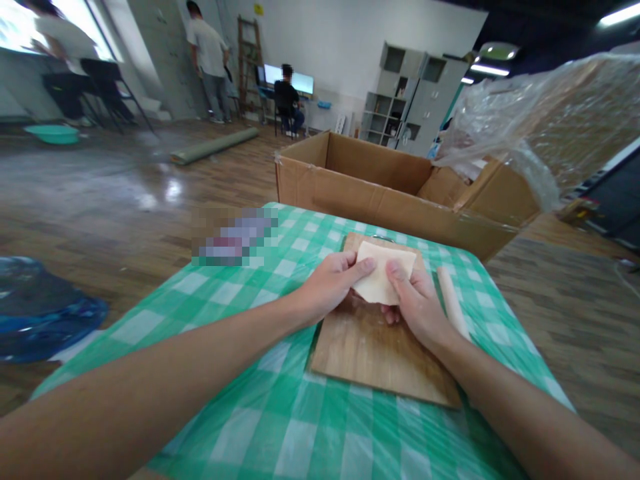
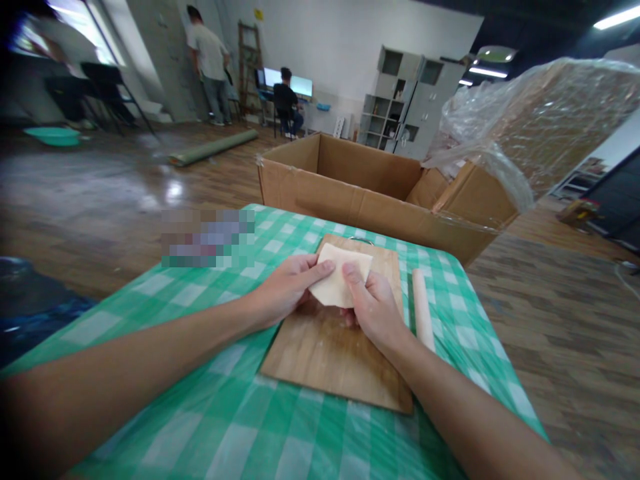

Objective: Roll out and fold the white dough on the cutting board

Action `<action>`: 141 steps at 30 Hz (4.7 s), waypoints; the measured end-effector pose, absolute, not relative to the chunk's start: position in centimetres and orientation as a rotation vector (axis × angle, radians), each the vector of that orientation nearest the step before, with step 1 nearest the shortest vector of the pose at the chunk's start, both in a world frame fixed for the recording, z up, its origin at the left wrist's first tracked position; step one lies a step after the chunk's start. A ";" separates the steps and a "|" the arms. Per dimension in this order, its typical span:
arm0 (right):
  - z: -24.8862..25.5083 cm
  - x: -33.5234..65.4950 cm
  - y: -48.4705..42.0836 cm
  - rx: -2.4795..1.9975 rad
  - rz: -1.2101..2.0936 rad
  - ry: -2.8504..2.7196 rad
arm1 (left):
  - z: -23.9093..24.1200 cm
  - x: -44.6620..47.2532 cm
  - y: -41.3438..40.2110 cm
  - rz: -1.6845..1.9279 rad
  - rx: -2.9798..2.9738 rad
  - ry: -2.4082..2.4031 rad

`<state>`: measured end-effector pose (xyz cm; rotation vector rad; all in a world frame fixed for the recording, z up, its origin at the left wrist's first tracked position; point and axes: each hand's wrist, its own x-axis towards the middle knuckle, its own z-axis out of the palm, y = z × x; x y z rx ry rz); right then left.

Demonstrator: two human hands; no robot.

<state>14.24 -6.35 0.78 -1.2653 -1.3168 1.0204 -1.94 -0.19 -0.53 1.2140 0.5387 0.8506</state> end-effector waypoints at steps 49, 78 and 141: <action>1.3 13.7 -7.2 -1.230 1.217 -1.488 | 0.3 -2.6 -0.9 0.925 1.646 0.677; 1.0 14.5 -6.2 -1.161 1.274 -1.351 | 0.9 -3.4 1.0 1.056 1.581 0.724; 0.4 14.0 -7.3 -1.229 0.833 -1.574 | 1.3 -3.3 -1.4 0.815 2.156 0.617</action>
